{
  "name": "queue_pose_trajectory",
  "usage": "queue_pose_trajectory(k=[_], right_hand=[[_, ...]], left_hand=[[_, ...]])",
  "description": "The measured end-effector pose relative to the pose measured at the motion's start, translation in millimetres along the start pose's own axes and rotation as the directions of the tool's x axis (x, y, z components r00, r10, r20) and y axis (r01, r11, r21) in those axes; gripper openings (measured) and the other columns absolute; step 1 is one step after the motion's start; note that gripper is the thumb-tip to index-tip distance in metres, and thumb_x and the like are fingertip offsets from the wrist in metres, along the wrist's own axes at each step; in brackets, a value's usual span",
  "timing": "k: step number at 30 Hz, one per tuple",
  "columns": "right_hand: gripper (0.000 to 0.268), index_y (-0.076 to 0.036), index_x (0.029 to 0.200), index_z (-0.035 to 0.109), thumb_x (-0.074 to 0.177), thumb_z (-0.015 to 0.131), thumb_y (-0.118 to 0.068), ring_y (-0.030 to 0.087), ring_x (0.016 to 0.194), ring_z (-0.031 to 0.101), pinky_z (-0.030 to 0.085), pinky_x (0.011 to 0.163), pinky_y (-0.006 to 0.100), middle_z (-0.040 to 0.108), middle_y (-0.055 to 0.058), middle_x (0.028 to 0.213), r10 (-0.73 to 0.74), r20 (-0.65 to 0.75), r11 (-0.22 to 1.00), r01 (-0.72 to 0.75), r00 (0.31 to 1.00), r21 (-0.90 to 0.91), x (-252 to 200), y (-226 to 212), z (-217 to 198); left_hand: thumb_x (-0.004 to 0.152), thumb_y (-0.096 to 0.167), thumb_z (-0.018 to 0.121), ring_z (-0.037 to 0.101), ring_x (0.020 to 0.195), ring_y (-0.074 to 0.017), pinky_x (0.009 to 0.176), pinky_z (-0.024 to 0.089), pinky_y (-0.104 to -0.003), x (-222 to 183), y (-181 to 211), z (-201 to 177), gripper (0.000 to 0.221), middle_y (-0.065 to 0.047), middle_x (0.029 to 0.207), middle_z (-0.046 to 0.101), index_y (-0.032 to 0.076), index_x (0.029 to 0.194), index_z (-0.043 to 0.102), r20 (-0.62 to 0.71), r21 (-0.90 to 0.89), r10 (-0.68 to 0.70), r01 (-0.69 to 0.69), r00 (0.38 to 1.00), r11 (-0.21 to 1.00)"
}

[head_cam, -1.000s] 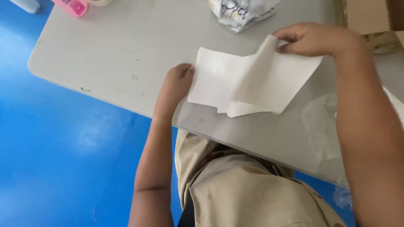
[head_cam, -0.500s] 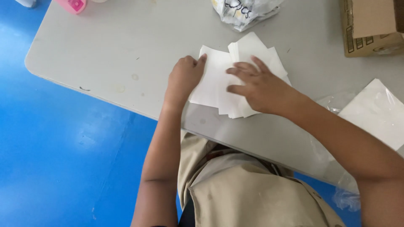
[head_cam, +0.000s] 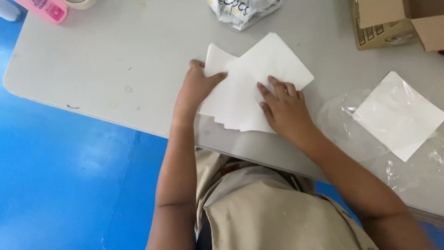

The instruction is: The person folds white napkins by hand and inserts them into clear plastic bags on a table, then stacks the bagged napkins together.

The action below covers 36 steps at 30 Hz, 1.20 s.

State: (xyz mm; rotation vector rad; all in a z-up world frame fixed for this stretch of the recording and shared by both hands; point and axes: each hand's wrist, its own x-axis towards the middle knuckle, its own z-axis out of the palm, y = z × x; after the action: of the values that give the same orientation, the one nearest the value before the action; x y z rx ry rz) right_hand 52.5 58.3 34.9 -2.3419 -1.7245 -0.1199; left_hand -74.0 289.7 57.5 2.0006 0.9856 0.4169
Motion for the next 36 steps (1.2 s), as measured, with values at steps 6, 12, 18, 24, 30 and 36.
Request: queue_pose_trajectory(k=[6, 12, 18, 24, 30, 36], right_hand=[[0.054, -0.008, 0.146, 0.055, 0.102, 0.054, -0.04, 0.037, 0.115, 0.051, 0.047, 0.091, 0.05, 0.049, 0.025, 0.144, 0.071, 0.082, 0.997, -0.071, 0.994, 0.006, -16, -51, -9], [0.051, -0.01, 0.144, 0.056, 0.101, 0.061, -0.037, 0.035, 0.121, 0.05, 0.047, 0.095, 0.05, 0.052, 0.019, 0.144, 0.029, 0.085, 0.984, -0.043, 0.996, 0.172, -14, -36, -12], [0.078, -0.008, 0.162, 0.026, 0.105, 0.073, -0.034, 0.035, 0.147, 0.04, 0.042, 0.121, 0.048, 0.038, 0.027, 0.154, 0.201, -0.386, 0.925, -0.044, 0.9, 0.377, 10, 74, -4], [0.083, -0.009, 0.161, 0.028, 0.092, 0.069, -0.029, 0.026, 0.144, 0.048, 0.041, 0.115, 0.042, 0.047, 0.015, 0.158, 0.206, 0.396, 0.027, -0.41, 0.895, 0.912, 26, 66, -12], [0.065, -0.004, 0.146, 0.049, 0.088, 0.071, -0.021, 0.028, 0.127, 0.064, 0.054, 0.103, 0.041, 0.062, 0.019, 0.141, 0.121, 0.626, -0.103, -0.618, 0.77, 0.779, 28, 39, 4], [0.068, -0.004, 0.146, 0.05, 0.09, 0.078, -0.03, 0.029, 0.132, 0.058, 0.05, 0.106, 0.042, 0.059, 0.017, 0.142, 0.415, 0.336, 0.592, -0.531, 0.845, 0.606, 29, 26, -14]], left_hand=[[0.076, 0.029, 0.08, 0.077, 0.094, -0.0265, 0.083, 0.06, -0.035, -24, -5, -1, 0.06, -0.019, 0.107, 0.077, -0.005, 0.122, 0.063, 0.273, -0.215, -0.151, 0.213, 0.95, 0.953], [0.079, 0.013, 0.077, 0.077, 0.097, -0.0244, 0.083, 0.061, -0.034, -49, -8, 6, 0.052, -0.017, 0.108, 0.077, -0.002, 0.127, 0.063, 0.105, -0.224, 0.119, -0.093, 0.987, 0.97], [0.088, 0.008, 0.075, 0.076, 0.099, -0.0208, 0.085, 0.063, -0.034, -62, -10, -4, 0.045, -0.014, 0.11, 0.076, 0.0, 0.13, 0.061, 0.081, -0.421, 0.158, -0.11, 0.984, 0.9], [0.088, 0.008, 0.074, 0.074, 0.102, -0.0233, 0.086, 0.063, -0.036, -51, -19, -6, 0.051, -0.018, 0.115, 0.074, -0.004, 0.133, 0.054, 0.054, -0.666, 0.077, -0.022, 0.996, 0.745], [0.082, 0.015, 0.077, 0.073, 0.108, -0.0261, 0.091, 0.06, -0.035, -49, -16, -15, 0.069, -0.021, 0.123, 0.07, -0.005, 0.14, 0.047, 0.245, -0.5, -0.052, 0.172, 0.968, 0.848], [0.087, 0.006, 0.072, 0.069, 0.117, -0.0227, 0.098, 0.058, -0.034, -51, -26, -17, 0.065, -0.017, 0.128, 0.07, -0.003, 0.145, 0.046, 0.211, -0.582, 0.093, 0.048, 0.973, 0.811]])
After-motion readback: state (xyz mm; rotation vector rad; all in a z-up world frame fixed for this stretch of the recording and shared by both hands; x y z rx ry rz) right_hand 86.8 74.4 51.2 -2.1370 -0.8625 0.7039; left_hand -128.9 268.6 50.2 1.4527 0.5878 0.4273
